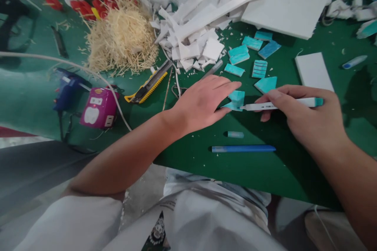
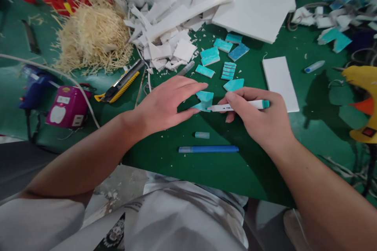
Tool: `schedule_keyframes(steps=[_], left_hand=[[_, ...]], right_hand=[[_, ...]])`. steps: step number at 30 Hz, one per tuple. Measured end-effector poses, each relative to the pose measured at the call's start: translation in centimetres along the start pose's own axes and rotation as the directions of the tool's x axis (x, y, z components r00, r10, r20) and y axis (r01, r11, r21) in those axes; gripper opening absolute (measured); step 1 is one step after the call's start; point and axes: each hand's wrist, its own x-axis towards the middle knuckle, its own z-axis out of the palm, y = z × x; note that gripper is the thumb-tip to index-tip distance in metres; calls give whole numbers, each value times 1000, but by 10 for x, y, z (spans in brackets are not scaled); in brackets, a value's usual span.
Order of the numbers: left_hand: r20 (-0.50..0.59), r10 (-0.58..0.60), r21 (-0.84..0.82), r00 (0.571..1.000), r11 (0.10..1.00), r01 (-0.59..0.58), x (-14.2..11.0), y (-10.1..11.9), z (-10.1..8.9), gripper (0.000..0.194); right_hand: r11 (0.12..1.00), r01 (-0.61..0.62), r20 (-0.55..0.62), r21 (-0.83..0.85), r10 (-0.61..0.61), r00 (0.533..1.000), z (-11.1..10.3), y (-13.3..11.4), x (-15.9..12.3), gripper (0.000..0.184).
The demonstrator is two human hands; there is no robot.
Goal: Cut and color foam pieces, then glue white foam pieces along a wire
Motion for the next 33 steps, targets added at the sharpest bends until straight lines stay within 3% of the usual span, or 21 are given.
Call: schedule_keyframes(steps=[5, 10, 15, 33], left_hand=[[16, -2, -9, 1000, 1000, 2, 0, 0, 0, 50], [22, -9, -15, 1000, 1000, 9, 0, 0, -1, 49], [9, 15, -7, 1000, 1000, -15, 0, 0, 0, 50], [8, -2, -18, 1000, 1000, 2, -2, -1, -3, 53]], right_hand=[[997, 72, -1, 12, -72, 997, 1, 4, -1, 20], [1000, 10, 23, 25, -11, 1000, 0, 2, -2, 22], [996, 84, 0, 18, -84, 996, -2, 5, 1, 22], [996, 84, 35, 33, -85, 996, -2, 6, 2, 20]])
